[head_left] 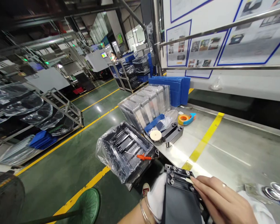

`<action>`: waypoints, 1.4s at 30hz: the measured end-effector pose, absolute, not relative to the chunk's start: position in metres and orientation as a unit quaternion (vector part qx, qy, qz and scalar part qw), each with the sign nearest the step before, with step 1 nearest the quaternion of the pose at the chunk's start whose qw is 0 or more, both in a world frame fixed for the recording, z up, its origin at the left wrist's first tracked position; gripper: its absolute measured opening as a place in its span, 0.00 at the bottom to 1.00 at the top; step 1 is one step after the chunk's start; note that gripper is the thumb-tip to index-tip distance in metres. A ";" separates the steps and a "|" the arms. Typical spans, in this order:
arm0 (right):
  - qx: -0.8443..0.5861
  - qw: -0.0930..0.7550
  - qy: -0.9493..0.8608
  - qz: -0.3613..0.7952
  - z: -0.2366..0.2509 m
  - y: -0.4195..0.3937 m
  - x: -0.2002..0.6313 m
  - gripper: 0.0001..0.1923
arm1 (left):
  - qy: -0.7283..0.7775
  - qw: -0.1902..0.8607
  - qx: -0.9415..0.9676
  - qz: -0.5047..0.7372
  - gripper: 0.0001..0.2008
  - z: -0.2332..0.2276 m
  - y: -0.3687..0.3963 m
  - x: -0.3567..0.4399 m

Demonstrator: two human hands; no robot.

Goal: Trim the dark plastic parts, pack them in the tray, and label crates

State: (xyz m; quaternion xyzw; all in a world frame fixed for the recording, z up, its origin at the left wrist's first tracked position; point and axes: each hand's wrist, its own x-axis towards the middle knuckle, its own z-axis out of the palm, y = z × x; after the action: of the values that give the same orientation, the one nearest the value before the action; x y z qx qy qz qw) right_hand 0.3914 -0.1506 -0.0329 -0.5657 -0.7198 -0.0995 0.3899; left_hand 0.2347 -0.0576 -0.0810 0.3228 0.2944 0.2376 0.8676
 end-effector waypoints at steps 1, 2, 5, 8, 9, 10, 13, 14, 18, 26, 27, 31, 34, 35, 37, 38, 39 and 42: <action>-0.544 0.395 -0.735 -0.085 -0.030 -0.149 0.394 0.12 | 0.291 0.873 0.315 0.233 0.18 -0.079 -0.056 0.234; -0.530 0.399 -0.745 -0.069 -0.027 -0.148 0.396 0.13 | 0.286 0.879 0.307 0.227 0.19 -0.076 -0.055 0.234; -0.535 0.420 -0.733 -0.006 -0.019 -0.146 0.401 0.12 | 0.270 0.894 0.287 0.211 0.22 -0.064 -0.050 0.233; -0.594 0.474 -0.650 0.005 -0.022 -0.149 0.395 0.11 | 0.253 0.904 0.278 0.205 0.27 -0.049 -0.045 0.230; -0.613 0.489 -0.620 -0.002 -0.026 -0.150 0.391 0.11 | 0.245 0.905 0.274 0.212 0.27 -0.045 -0.044 0.228; -0.627 0.500 -0.597 -0.008 -0.031 -0.151 0.387 0.12 | 0.237 0.906 0.269 0.225 0.28 -0.043 -0.043 0.225; -0.634 0.513 -0.579 0.002 -0.048 -0.149 0.370 0.13 | 0.218 0.906 0.250 0.263 0.27 -0.044 -0.042 0.216; -0.631 0.515 -0.580 0.008 -0.054 -0.148 0.365 0.13 | 0.216 0.906 0.244 0.270 0.27 -0.047 -0.043 0.213; -0.625 0.529 -0.575 -0.013 -0.063 -0.140 0.354 0.13 | 0.208 0.909 0.237 0.272 0.25 -0.060 -0.048 0.210; -0.650 0.518 -0.553 -0.058 -0.045 -0.132 0.366 0.11 | 0.305 0.840 0.297 0.336 0.21 -0.075 -0.056 0.201; -0.662 0.510 -0.547 -0.053 -0.043 -0.134 0.368 0.12 | 0.321 0.827 0.304 0.348 0.19 -0.075 -0.056 0.198; -0.643 0.484 -0.593 -0.019 -0.038 -0.143 0.374 0.13 | 0.333 0.758 0.450 0.334 0.22 -0.062 -0.053 0.193; -0.648 0.454 -0.610 -0.046 -0.036 -0.150 0.375 0.13 | 0.333 0.681 0.564 0.327 0.26 -0.050 -0.050 0.192; -0.653 0.448 -0.608 -0.053 -0.036 -0.151 0.376 0.14 | 0.333 0.673 0.574 0.327 0.26 -0.049 -0.050 0.191; -0.649 0.450 -0.611 -0.052 -0.035 -0.153 0.378 0.13 | 0.329 0.670 0.582 0.323 0.28 -0.050 -0.051 0.188; -0.643 0.452 -0.616 -0.046 -0.035 -0.154 0.380 0.13 | 0.327 0.667 0.586 0.323 0.29 -0.051 -0.051 0.186; -0.640 0.453 -0.619 -0.042 -0.035 -0.154 0.381 0.12 | 0.324 0.664 0.590 0.325 0.30 -0.052 -0.051 0.185; -0.659 0.464 -0.592 -0.023 -0.033 -0.152 0.387 0.12 | 0.312 0.674 0.590 0.315 0.27 -0.052 -0.048 0.184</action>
State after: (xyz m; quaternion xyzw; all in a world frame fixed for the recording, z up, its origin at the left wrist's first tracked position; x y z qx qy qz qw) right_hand 0.3868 -0.1520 -0.0333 -0.6588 -0.5918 -0.0226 0.4640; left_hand 0.1838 -0.0480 -0.0522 0.5903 0.3119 0.3151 0.6745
